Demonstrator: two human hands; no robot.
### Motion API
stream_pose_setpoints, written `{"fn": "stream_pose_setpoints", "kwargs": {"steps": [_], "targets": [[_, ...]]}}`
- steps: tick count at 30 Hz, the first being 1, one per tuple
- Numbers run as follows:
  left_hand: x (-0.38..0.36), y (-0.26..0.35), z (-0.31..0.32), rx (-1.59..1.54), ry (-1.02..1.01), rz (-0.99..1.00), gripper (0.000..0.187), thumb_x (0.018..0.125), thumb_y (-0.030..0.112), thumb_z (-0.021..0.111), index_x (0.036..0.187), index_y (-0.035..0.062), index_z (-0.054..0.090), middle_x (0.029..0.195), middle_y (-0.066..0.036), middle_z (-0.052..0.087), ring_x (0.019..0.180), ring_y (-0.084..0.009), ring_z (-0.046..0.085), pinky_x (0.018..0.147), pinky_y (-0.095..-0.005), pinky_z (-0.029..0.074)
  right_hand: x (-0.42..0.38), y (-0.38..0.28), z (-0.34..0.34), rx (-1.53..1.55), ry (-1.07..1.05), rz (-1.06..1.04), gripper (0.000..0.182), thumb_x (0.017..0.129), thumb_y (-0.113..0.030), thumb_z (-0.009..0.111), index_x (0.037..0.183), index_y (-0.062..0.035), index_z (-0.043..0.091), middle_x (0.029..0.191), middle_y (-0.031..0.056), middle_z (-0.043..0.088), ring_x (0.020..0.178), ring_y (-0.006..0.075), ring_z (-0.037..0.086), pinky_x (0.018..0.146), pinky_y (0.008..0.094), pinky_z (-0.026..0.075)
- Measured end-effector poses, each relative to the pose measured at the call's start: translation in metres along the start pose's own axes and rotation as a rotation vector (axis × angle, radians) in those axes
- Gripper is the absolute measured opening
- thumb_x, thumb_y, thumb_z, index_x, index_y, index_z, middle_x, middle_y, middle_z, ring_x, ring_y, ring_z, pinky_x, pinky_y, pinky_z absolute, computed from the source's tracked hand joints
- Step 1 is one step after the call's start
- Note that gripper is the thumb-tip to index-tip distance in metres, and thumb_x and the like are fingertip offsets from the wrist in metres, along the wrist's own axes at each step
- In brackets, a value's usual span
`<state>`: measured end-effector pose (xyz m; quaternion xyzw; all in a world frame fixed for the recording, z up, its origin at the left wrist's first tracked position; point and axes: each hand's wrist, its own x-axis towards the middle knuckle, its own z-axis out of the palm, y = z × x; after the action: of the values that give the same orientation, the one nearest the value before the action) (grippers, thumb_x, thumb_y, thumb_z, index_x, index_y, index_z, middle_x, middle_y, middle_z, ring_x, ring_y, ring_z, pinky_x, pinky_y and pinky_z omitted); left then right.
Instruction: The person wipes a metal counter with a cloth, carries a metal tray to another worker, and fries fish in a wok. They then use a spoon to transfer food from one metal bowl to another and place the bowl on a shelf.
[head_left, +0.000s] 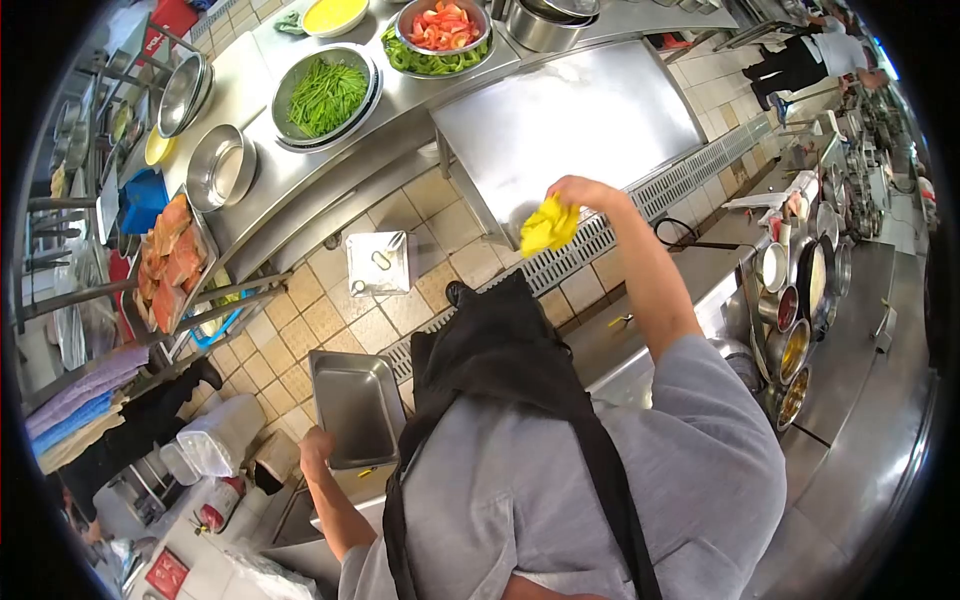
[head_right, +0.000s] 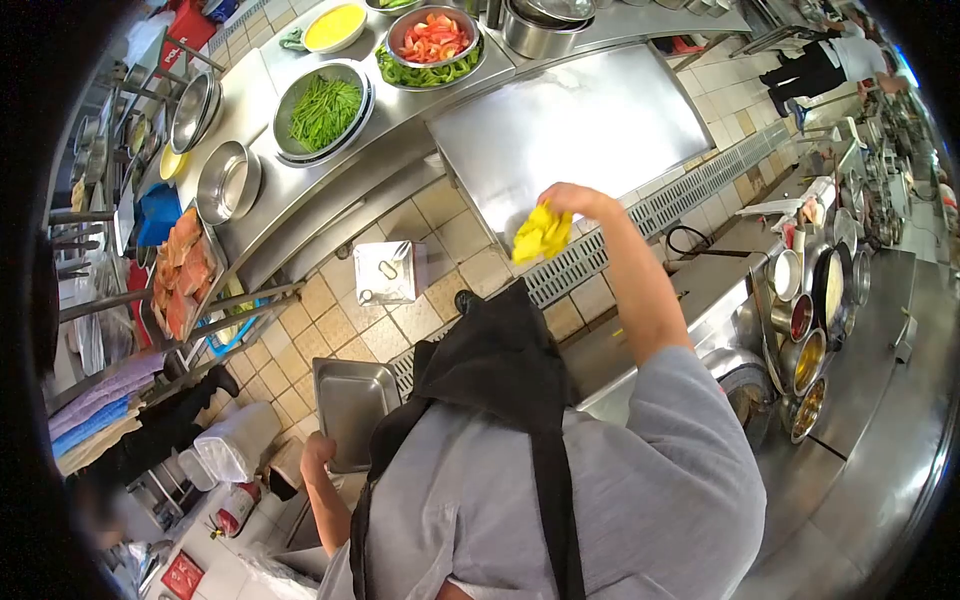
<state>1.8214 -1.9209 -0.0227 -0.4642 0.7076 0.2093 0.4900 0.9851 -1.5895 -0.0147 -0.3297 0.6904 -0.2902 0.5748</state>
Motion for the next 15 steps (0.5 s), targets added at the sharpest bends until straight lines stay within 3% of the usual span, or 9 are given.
{"fn": "stream_pose_setpoints", "kwargs": {"steps": [1,4,6,7,8,9,11,12,15], "targets": [[0.010,-0.018,0.019,0.061,-0.004,0.057,0.043,0.082,0.020,0.056,0.109,-0.0100,0.071,0.112,-0.036,0.068,0.115,-0.0470,0.066,0.099,-0.0491,0.052,-0.016,-0.005,-0.015,0.410,0.221,0.070,0.045,0.078,-0.007,0.059,0.122,0.0008,0.069,0.104,0.0119,0.073,0.099,0.0214,0.067,0.091,0.0309,0.053],[0.001,-0.033,0.034,0.035,0.062,0.073,0.044,0.082,0.022,0.055,0.106,-0.0120,0.070,0.110,-0.039,0.067,0.113,-0.0485,0.065,0.098,-0.0502,0.053,-0.015,0.028,-0.051,-0.637,1.231,0.063,0.056,0.089,-0.030,0.072,0.133,0.0022,0.062,0.124,0.0280,0.068,0.118,0.0315,0.066,0.101,0.0374,0.051],[-0.008,-0.022,0.031,-0.139,0.172,-0.085,0.028,0.079,0.016,0.065,0.094,-0.0057,0.075,0.098,-0.033,0.070,0.099,-0.0432,0.071,0.085,-0.0461,0.058,0.028,0.036,-0.016,0.078,1.153,0.218,0.060,0.093,-0.031,0.066,0.142,0.0011,0.054,0.145,0.0303,0.054,0.137,0.0419,0.051,0.112,0.0461,0.044],[-0.015,-0.020,0.031,-0.220,0.223,-0.166,0.020,0.077,0.013,0.070,0.088,-0.0026,0.078,0.092,-0.031,0.072,0.092,-0.0406,0.074,0.078,-0.0441,0.061,0.042,0.030,0.026,-0.397,1.095,0.207,0.063,0.093,-0.033,0.066,0.144,0.0000,0.052,0.149,0.0313,0.049,0.140,0.0462,0.046,0.114,0.0510,0.041],[-0.007,-0.034,0.042,-0.067,0.222,-0.041,0.020,0.078,0.013,0.070,0.088,-0.0033,0.078,0.093,-0.031,0.072,0.091,-0.0408,0.075,0.078,-0.0438,0.061,0.048,0.021,0.076,-0.866,0.995,0.186,0.066,0.093,-0.036,0.066,0.146,-0.0011,0.051,0.154,0.0322,0.043,0.143,0.0505,0.040,0.115,0.0559,0.039],[0.011,-0.060,0.061,0.090,0.222,0.086,0.020,0.079,0.012,0.069,0.087,-0.0040,0.077,0.093,-0.031,0.072,0.090,-0.0410,0.075,0.077,-0.0434,0.061,0.052,0.019,0.117,-0.897,1.007,0.146,0.067,0.092,-0.039,0.066,0.149,-0.0060,0.051,0.160,0.0325,0.033,0.145,0.0578,0.030,0.117,0.0627,0.032],[0.032,-0.062,0.059,0.236,0.257,0.215,0.020,0.079,0.011,0.068,0.086,-0.0056,0.076,0.094,-0.032,0.072,0.088,-0.0410,0.075,0.076,-0.0431,0.062,0.069,0.022,0.176,-0.757,1.037,-0.156,0.059,0.092,-0.015,0.058,0.151,-0.0131,0.051,0.159,0.0283,0.037,0.146,0.0494,0.036,0.120,0.0582,0.031],[0.028,-0.058,0.058,0.231,0.279,0.207,0.020,0.079,0.011,0.067,0.085,-0.0066,0.076,0.094,-0.032,0.072,0.088,-0.0408,0.075,0.075,-0.0432,0.062,0.061,0.012,0.198,-0.772,0.948,-0.287,0.059,0.085,-0.003,0.057,0.144,-0.0063,0.055,0.147,0.0315,0.049,0.135,0.0451,0.050,0.111,0.0535,0.042],[0.014,-0.027,0.027,0.354,0.065,0.261,0.036,0.080,0.016,0.062,0.103,-0.0104,0.069,0.106,-0.036,0.069,0.101,-0.0458,0.070,0.087,-0.0493,0.057,0.035,-0.038,0.202,-0.624,0.847,-0.107,0.057,0.084,-0.004,0.057,0.140,-0.0015,0.056,0.129,0.0299,0.062,0.122,0.0408,0.060,0.101,0.0502,0.049]]}}
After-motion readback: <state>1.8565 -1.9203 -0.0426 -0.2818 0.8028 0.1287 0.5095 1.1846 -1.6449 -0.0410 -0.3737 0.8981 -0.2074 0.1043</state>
